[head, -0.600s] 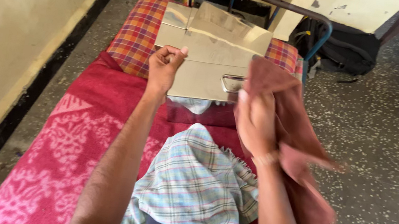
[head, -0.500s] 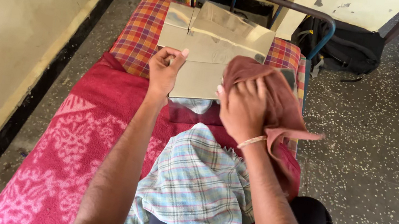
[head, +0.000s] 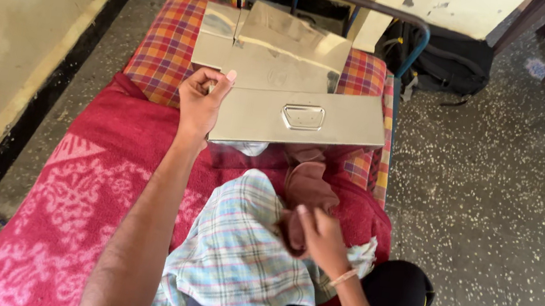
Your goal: The person assembles a stainless steel compartmentalized tray by placing multiple small metal inserts into a larger tray base. They then place a lid on top and wipe the lid with a cloth.
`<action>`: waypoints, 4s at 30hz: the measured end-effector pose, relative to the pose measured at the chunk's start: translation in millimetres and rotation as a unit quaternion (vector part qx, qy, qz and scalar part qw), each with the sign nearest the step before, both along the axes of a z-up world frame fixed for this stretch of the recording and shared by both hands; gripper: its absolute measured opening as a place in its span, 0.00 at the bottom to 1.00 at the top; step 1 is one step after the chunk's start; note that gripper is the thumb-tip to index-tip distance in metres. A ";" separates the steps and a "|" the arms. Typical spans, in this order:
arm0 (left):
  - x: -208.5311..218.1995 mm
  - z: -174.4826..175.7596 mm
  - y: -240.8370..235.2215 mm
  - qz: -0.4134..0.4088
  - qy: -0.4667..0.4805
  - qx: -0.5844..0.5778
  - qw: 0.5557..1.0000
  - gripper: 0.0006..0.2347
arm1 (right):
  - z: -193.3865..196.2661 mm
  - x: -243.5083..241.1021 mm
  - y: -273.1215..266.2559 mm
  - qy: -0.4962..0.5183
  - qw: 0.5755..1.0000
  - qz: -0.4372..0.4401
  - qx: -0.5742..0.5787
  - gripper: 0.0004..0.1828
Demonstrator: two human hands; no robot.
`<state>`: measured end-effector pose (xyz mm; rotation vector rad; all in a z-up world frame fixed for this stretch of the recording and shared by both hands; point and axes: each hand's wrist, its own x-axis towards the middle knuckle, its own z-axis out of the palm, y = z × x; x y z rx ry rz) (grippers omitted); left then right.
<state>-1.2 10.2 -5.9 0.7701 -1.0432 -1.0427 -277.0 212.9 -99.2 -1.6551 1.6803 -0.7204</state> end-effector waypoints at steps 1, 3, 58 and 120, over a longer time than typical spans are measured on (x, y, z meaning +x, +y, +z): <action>0.3 -0.9 5.6 0.003 -0.006 0.011 1.000 0.08 | -17.3 -14.7 1.9 -0.046 0.999 0.001 -0.006 0.24; 1.9 1.0 14.5 0.010 -0.017 0.027 0.999 0.08 | -40.4 -53.6 5.5 -0.054 0.997 0.043 0.024 0.29; 57.2 -86.7 147.9 -0.082 0.078 0.402 0.909 0.15 | 62.5 -81.8 -10.6 -0.452 0.883 -0.100 0.072 0.35; 109.3 -256.5 220.6 0.118 -0.399 -0.050 0.908 0.47 | 141.6 -155.4 -172.7 0.147 0.930 -0.175 -0.289 0.15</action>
